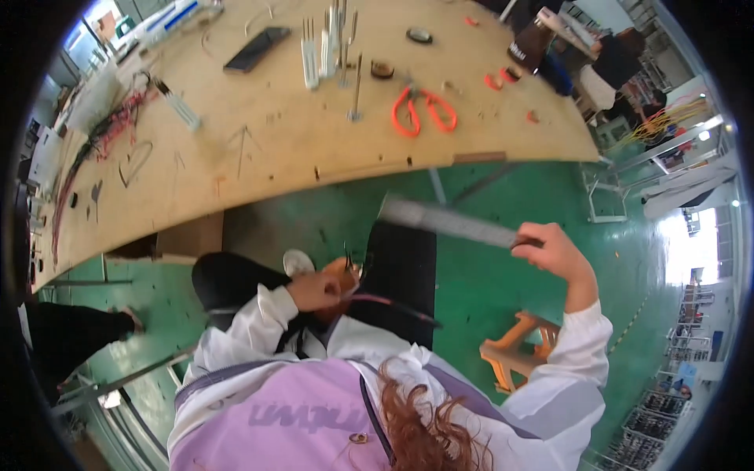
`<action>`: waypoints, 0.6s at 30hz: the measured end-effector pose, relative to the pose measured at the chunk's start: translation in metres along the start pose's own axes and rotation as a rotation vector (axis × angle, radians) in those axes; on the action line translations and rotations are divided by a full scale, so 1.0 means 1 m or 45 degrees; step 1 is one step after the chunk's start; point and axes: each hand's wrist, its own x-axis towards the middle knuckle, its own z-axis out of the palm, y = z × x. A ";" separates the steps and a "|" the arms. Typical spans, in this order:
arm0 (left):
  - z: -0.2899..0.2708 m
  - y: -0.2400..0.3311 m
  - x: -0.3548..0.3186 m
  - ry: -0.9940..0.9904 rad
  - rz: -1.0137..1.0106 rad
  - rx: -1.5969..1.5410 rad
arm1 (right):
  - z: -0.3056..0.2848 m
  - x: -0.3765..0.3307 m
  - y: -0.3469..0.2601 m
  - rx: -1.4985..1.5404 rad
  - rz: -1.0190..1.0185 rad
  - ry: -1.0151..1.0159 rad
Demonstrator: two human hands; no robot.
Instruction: Measure and bundle several colored wires together using electrical tape.
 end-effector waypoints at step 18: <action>0.030 0.003 -0.005 0.424 -0.015 -0.128 | -0.044 0.226 -0.009 -1.079 -0.448 1.224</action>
